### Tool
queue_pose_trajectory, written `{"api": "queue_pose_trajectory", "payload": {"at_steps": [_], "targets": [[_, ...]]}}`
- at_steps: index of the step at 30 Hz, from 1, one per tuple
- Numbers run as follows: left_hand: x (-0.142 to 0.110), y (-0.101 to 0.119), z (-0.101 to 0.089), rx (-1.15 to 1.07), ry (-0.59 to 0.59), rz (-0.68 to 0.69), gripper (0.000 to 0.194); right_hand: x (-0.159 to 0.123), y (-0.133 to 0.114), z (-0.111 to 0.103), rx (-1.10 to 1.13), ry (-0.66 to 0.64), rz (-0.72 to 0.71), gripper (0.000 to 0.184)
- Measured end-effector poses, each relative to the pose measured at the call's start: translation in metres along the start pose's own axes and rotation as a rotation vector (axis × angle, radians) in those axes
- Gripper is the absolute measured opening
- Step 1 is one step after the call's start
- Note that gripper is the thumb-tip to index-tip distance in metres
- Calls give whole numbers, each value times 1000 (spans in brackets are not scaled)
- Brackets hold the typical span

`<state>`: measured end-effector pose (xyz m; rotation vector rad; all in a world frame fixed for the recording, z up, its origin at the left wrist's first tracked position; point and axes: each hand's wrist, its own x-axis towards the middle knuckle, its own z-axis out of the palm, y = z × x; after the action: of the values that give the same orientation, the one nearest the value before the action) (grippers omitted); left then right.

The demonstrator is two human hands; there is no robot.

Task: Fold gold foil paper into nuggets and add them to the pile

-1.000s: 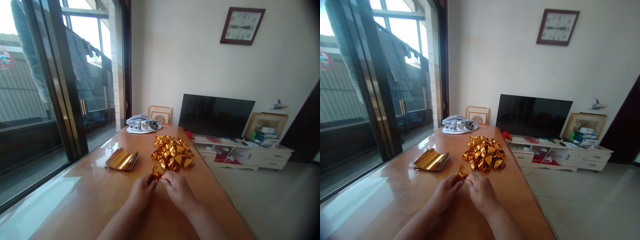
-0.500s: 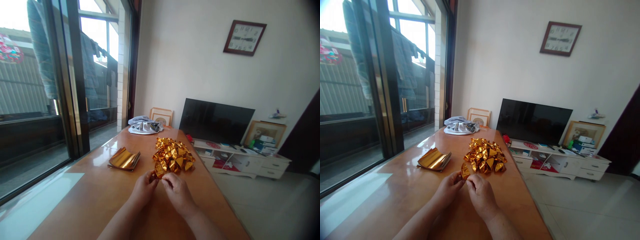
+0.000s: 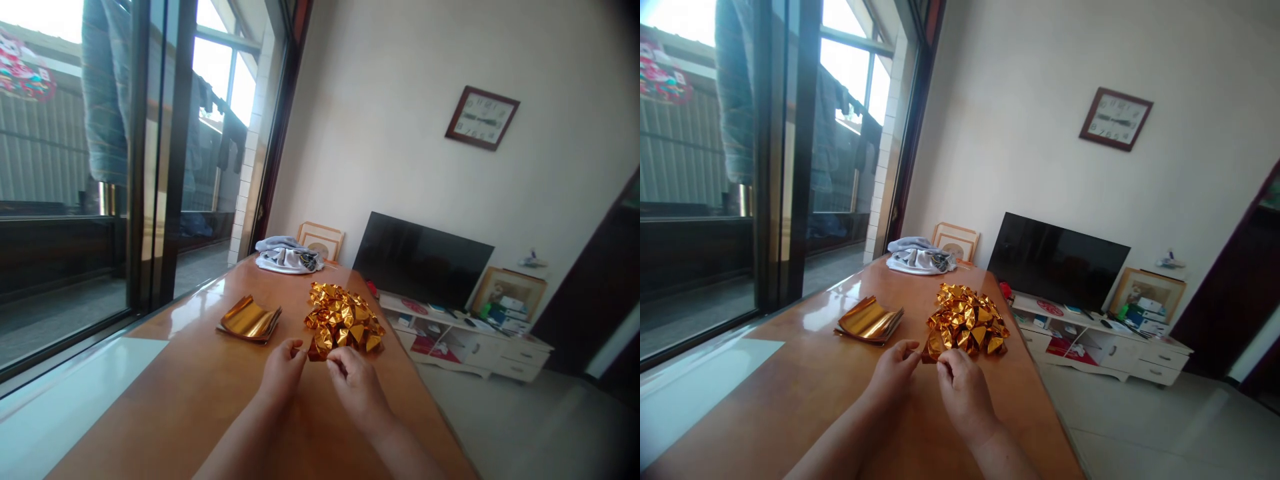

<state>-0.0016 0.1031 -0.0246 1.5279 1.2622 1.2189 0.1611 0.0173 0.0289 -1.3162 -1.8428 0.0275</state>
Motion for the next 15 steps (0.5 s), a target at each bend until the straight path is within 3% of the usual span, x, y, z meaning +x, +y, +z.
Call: {"api": "queue_pose_trajectory", "payload": {"at_steps": [3, 7, 11, 15], "targets": [[2, -2, 0, -68, 27, -36, 38, 7, 1, -5, -5, -1, 57, 12], [4, -1, -1, -169, 44, -64, 38, 26, 22, -13, -49, -10, 120, 12], [3, 5, -5, -256, 52, -79, 41, 62, 57, -27, -391, 26, 118, 16], [2, 8, -7, -294, 73, -99, 41, 102, 90, -39, -539, 73, 153, 19]]}}
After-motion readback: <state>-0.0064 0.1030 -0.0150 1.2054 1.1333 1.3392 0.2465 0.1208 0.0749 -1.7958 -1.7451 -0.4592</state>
